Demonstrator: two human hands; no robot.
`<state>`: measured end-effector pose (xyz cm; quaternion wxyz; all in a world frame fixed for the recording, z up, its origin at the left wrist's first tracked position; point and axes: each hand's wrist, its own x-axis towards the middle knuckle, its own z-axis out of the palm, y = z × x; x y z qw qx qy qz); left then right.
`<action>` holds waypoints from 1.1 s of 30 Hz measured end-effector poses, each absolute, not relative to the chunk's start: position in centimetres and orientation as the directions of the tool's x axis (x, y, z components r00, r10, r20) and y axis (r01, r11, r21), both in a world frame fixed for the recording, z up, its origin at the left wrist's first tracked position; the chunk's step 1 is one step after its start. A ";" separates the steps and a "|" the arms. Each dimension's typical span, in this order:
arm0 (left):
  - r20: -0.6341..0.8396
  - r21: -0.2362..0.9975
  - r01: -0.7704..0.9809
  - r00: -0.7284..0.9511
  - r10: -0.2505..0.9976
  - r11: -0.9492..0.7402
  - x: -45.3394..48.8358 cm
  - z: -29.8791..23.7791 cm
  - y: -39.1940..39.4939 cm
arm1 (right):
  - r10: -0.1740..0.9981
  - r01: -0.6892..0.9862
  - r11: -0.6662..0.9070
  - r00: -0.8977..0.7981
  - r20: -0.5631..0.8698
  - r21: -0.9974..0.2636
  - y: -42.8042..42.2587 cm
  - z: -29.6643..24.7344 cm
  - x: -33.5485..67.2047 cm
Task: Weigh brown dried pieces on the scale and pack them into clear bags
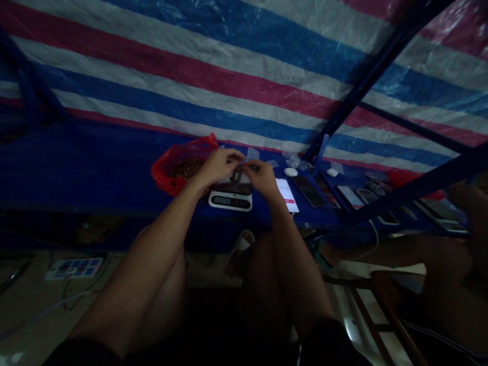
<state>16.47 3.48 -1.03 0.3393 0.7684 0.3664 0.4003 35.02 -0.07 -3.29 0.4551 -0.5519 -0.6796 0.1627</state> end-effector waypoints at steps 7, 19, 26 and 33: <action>0.371 0.800 0.327 0.389 0.843 -0.503 16.2 -0.8 3.3 | 0.904 0.604 0.343 -0.003 0.428 -0.720 -0.3 -3.2 35.2; 0.392 0.725 0.438 0.372 0.841 -0.532 14.5 -0.9 3.2 | 0.904 0.590 0.334 0.022 0.428 -0.735 -0.3 -3.3 35.6; 0.230 0.571 0.587 0.556 0.799 -0.573 12.8 -1.1 2.5 | 0.905 0.546 0.307 0.086 0.416 -0.780 0.0 -3.4 35.8; 0.229 0.516 0.567 0.631 0.741 -0.642 13.4 -1.9 3.0 | 0.915 0.540 0.304 0.065 0.399 -0.785 0.0 -3.6 35.9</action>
